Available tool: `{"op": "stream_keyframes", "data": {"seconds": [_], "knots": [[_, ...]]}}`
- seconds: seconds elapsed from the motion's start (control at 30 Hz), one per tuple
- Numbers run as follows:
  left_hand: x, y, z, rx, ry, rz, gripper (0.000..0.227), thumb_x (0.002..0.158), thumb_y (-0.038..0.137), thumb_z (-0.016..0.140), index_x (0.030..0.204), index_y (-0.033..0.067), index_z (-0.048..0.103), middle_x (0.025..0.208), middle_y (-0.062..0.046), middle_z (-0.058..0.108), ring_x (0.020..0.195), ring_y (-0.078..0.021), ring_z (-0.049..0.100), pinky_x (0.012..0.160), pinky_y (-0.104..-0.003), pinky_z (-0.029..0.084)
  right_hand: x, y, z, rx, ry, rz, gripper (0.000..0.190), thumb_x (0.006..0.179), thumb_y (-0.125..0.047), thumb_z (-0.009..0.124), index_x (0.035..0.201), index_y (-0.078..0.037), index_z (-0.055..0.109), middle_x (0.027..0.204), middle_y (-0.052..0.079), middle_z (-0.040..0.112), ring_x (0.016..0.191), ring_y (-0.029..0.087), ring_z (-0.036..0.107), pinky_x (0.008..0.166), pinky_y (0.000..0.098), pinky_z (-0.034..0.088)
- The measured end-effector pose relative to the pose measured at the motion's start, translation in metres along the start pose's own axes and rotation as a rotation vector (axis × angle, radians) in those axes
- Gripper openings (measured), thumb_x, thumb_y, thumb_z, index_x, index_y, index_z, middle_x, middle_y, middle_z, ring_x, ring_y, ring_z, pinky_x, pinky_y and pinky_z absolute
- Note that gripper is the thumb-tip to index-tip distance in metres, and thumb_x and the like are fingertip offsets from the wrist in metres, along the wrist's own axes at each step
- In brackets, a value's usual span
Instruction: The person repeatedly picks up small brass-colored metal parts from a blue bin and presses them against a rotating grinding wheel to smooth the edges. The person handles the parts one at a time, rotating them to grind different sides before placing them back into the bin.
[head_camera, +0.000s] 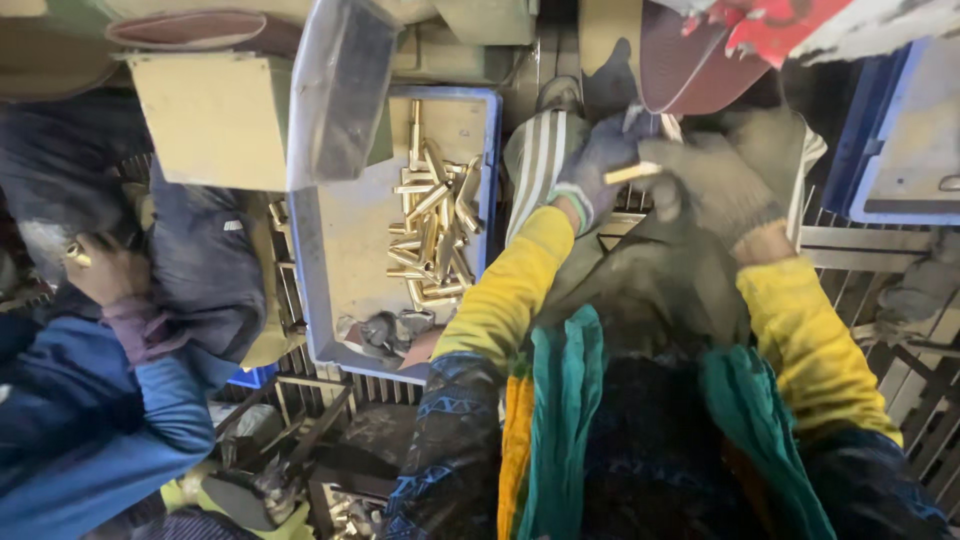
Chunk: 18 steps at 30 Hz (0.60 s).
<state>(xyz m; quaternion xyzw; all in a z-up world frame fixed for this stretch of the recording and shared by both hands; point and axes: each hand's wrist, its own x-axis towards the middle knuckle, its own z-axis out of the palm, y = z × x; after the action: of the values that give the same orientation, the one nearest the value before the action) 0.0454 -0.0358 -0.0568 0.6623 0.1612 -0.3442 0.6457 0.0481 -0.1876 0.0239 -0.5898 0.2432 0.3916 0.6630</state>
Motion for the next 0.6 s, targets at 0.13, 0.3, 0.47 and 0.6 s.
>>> {"op": "stream_keyframes", "data": {"seconds": [0.13,0.3,0.47,0.6], "knots": [[-0.043,0.009,-0.004,-0.174,-0.342,0.634,0.028,0.11,0.026,0.064,0.129,0.0056,0.065,0.127,-0.006,0.071,0.122,-0.0216,0.065,0.114,-0.039,0.05,-0.058,0.023,0.006,-0.251,-0.042,-0.318,0.021,0.089,-0.011,0.069,0.109,-0.003,0.067,0.088,0.009,0.065,0.064,0.017,0.059,0.057,0.0305,0.048],[-0.131,0.016,0.018,0.336,0.079,0.759,0.049,0.095,0.03,0.075,0.138,0.0092,0.062,0.132,-0.008,0.068,0.122,-0.0224,0.066,0.107,-0.035,0.054,-0.102,0.057,0.017,-0.712,0.376,-0.805,0.035,0.094,-0.01,0.076,0.124,0.001,0.064,0.105,0.015,0.07,0.093,0.031,0.073,0.081,0.0368,0.056],[-0.177,0.027,0.043,0.142,0.125,0.801,0.041,0.1,0.027,0.076,0.135,0.011,0.061,0.126,-0.004,0.071,0.116,-0.0186,0.072,0.105,-0.029,0.057,-0.12,0.082,0.039,-0.812,0.668,-1.094,0.05,0.096,-0.012,0.082,0.137,0.001,0.057,0.132,0.021,0.065,0.115,0.034,0.069,0.098,0.0393,0.056],[-0.188,0.035,0.015,0.025,-0.178,0.646,0.052,0.096,0.021,0.076,0.143,0.0078,0.058,0.128,-0.009,0.071,0.114,-0.0212,0.072,0.105,-0.033,0.058,-0.135,0.088,0.034,-0.105,0.218,-1.123,0.069,0.096,-0.021,0.082,0.15,0.001,0.044,0.133,0.009,0.057,0.123,0.02,0.059,0.109,0.0332,0.052]]}}
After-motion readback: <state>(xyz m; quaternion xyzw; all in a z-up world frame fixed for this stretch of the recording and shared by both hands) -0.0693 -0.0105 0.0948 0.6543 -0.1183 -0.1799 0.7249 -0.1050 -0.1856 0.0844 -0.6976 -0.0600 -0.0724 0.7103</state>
